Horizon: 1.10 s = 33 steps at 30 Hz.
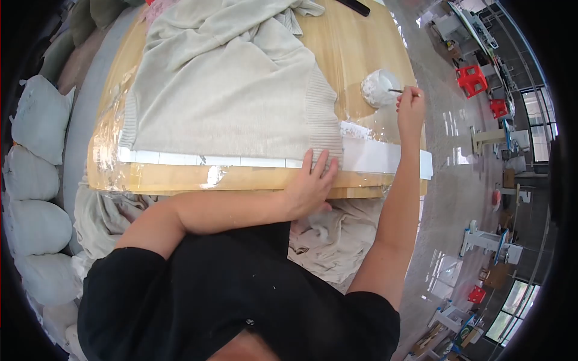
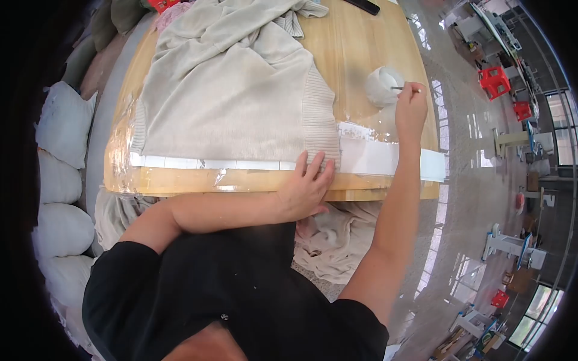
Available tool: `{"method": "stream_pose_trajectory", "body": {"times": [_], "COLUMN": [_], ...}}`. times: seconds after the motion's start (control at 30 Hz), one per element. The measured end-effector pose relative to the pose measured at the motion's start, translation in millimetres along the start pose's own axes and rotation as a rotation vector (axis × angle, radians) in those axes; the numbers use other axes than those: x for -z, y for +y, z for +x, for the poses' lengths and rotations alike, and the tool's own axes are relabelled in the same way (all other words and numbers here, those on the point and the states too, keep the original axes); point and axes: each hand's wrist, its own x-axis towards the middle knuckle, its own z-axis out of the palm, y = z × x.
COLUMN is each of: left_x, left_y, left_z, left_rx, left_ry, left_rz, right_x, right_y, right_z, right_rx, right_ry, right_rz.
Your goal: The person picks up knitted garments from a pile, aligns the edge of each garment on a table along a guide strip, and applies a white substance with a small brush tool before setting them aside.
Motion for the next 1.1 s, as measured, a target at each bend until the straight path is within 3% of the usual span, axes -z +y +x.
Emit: {"method": "stream_pose_trajectory", "body": {"times": [0.07, 0.1, 0.17, 0.27, 0.33, 0.4, 0.5, 0.77, 1.0, 1.1], "left_x": [-0.6, -1.7, -4.5, -9.5, -11.1, -13.5, -13.0, -13.3, -22.5, -24.5], "left_y": [0.2, 0.6, 1.2, 3.5, 3.3, 3.7, 3.5, 4.3, 4.5, 6.0], "left_z": [-0.4, -0.8, -5.1, -9.1, -6.9, -6.6, -8.8, -9.7, -8.3, -8.7], "left_rx": [0.000, 0.004, 0.030, 0.026, 0.030, 0.031, 0.030, 0.040, 0.018, 0.044], "left_ry": [-0.043, -0.036, -0.054, 0.008, 0.053, 0.062, 0.069, 0.086, 0.085, 0.136], "left_rz": [-0.002, 0.022, 0.028, 0.130, 0.094, 0.070, 0.060, 0.035, 0.063, 0.042], "right_x": [-1.9, 0.4, 6.1, 9.9, 14.2, 16.9, 24.7, 8.2, -12.2, -14.0], "right_y": [27.7, 12.2, -19.0, -14.0, -14.2, -14.5, -30.1, -63.7, -41.3, -50.0], "right_z": [26.9, 26.1, 23.4, 22.0, 14.5, 4.1, -31.2, -162.3, -186.2, -186.7], "right_rx": [0.191, 0.194, -0.150, -0.320, -0.336, -0.232, -0.050, -0.132, -0.112, -0.087], "right_ry": [-0.177, -0.189, -0.324, -0.323, -0.335, -0.058, 0.105, 0.062, -0.138, -0.090], "right_rz": [-0.548, -0.553, -0.098, -0.017, 0.067, 0.427, 0.551, 0.369, 0.317, 0.250]}}
